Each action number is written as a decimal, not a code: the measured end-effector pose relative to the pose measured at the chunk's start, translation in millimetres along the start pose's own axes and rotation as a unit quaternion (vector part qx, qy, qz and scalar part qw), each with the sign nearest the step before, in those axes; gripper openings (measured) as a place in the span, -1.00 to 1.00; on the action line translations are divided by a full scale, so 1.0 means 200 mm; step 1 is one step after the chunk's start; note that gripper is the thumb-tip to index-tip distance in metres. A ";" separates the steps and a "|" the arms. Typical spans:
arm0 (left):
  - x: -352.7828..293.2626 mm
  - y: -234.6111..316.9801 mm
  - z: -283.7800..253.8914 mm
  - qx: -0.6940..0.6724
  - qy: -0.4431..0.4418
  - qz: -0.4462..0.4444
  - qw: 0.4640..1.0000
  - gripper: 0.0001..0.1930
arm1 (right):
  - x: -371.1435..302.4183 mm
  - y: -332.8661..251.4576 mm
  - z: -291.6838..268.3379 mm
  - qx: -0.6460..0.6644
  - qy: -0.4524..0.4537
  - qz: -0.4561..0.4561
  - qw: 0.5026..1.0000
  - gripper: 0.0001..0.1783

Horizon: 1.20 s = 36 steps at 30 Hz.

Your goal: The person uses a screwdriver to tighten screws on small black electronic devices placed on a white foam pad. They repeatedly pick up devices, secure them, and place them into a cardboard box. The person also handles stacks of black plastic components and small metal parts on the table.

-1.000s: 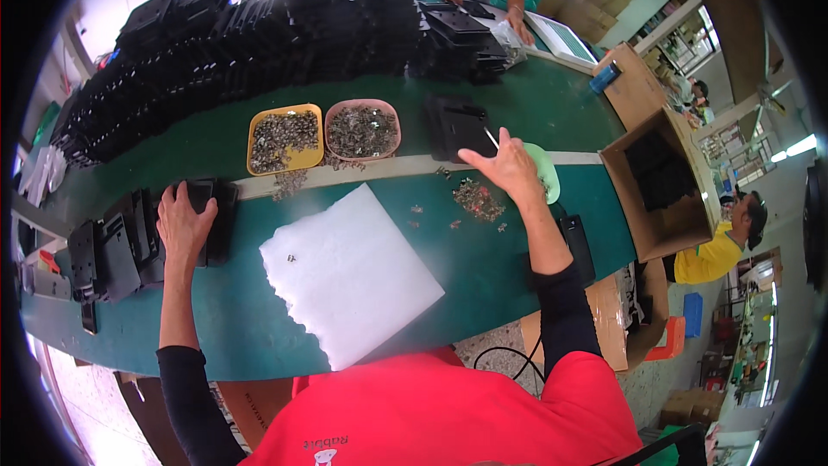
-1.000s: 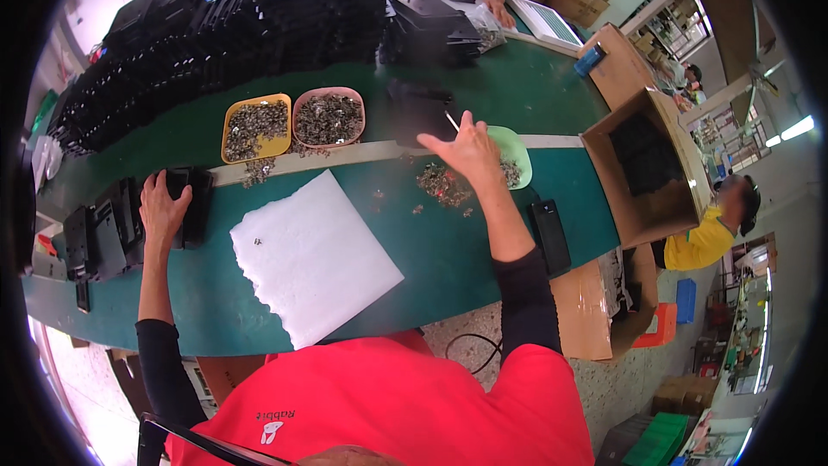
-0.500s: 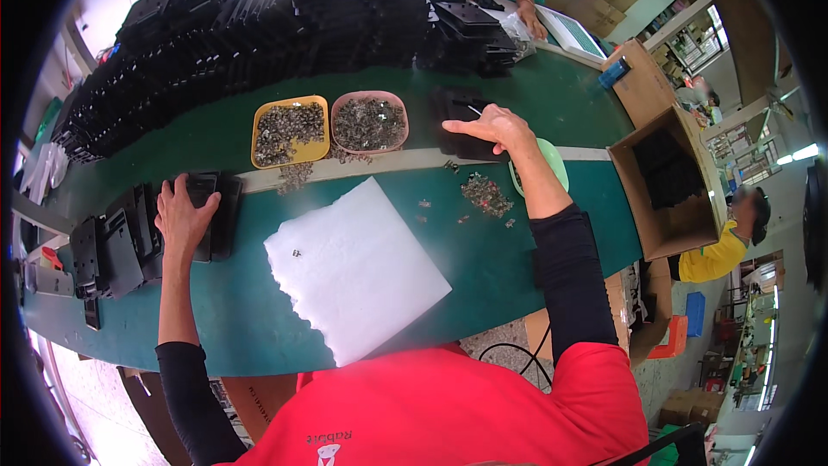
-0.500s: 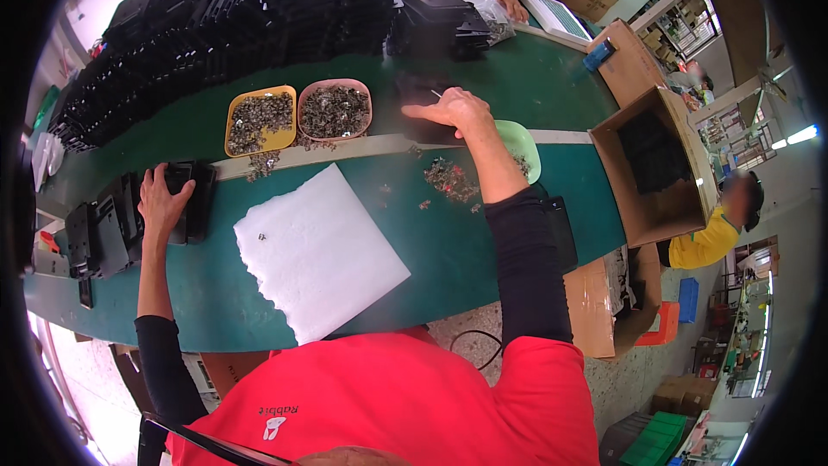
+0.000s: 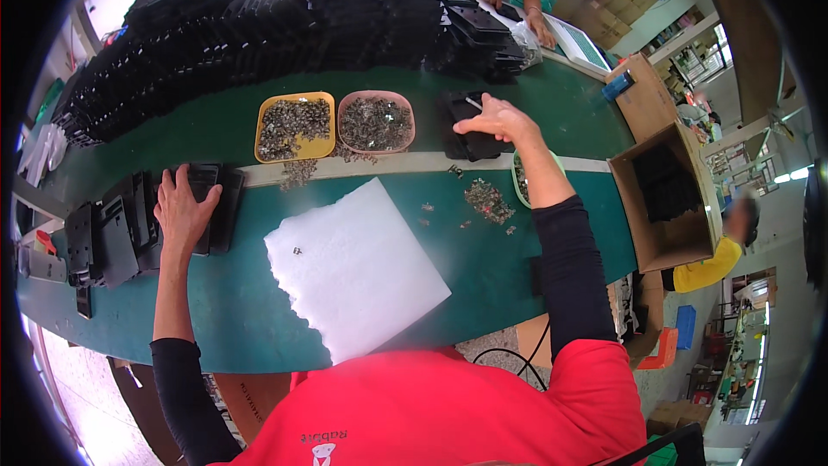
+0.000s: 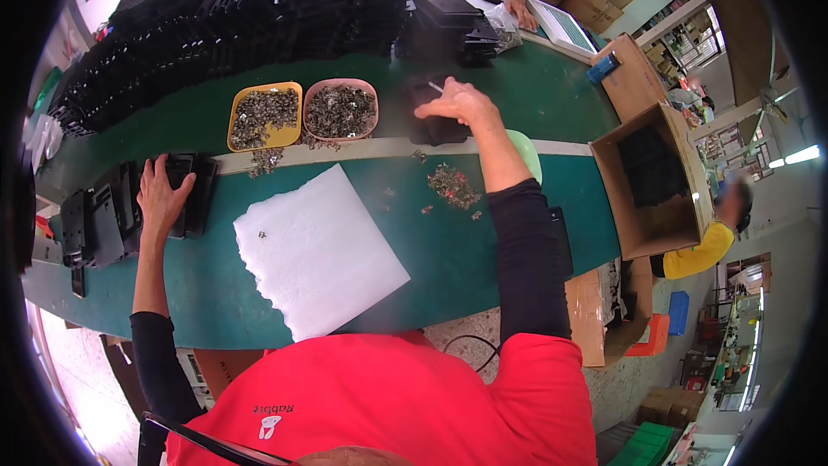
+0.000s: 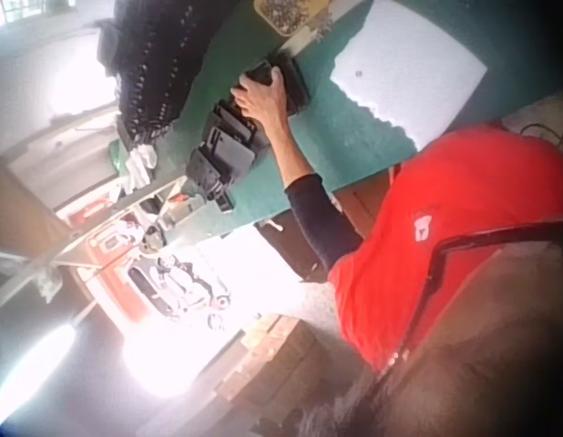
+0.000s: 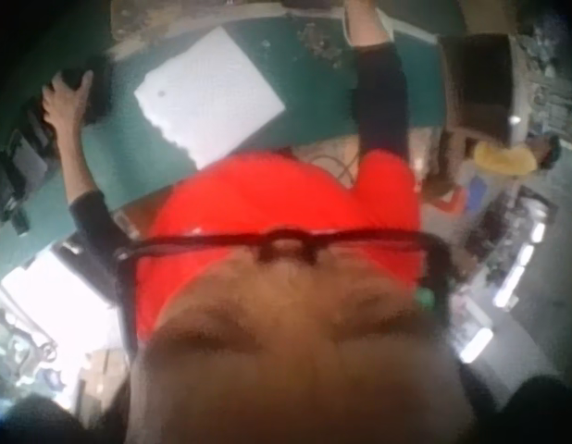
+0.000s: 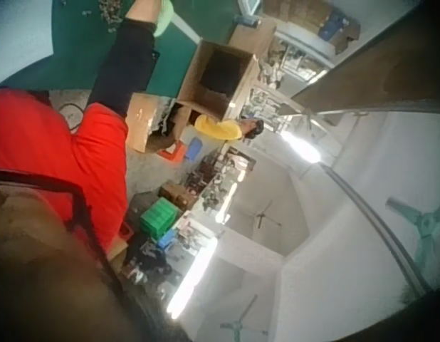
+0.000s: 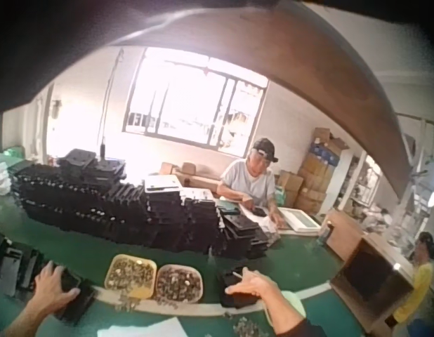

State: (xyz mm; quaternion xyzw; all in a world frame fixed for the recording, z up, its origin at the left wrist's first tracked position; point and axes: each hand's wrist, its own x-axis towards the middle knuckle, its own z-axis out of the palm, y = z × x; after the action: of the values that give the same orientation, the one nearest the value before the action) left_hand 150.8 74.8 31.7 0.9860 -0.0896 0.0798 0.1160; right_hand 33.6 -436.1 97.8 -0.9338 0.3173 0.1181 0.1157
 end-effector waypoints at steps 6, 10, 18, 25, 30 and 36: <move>-0.01 -0.04 0.01 0.025 -0.004 -0.006 1.000 -0.21 | -0.02 -0.07 0.04 -0.036 -0.020 0.006 0.999 0.46; -0.01 -0.01 0.01 0.013 0.001 0.001 1.000 -0.20 | 0.06 -0.04 0.10 -0.077 -0.007 0.023 0.997 0.44; -0.02 -0.02 0.02 0.018 0.013 0.007 1.000 -0.21 | 0.08 0.01 0.09 -0.003 -0.009 0.038 0.999 0.33; -0.02 0.00 -0.01 0.017 -0.007 -0.007 1.000 -0.20 | 0.10 -0.03 0.09 0.014 0.031 0.061 0.998 0.16; 0.00 -0.01 0.00 0.006 -0.001 0.005 1.000 -0.19 | 0.11 -0.06 0.07 0.035 0.023 0.079 0.996 0.15; 0.02 -0.05 0.02 -0.014 0.017 0.002 1.000 -0.19 | -0.06 -0.14 -0.03 0.113 -0.001 0.076 0.991 0.18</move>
State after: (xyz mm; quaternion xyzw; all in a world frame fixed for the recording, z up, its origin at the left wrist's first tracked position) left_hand 156.4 83.1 26.6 0.9826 -0.0906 0.0955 0.1313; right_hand 43.3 -410.3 111.3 -0.8877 0.3987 0.0903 0.2117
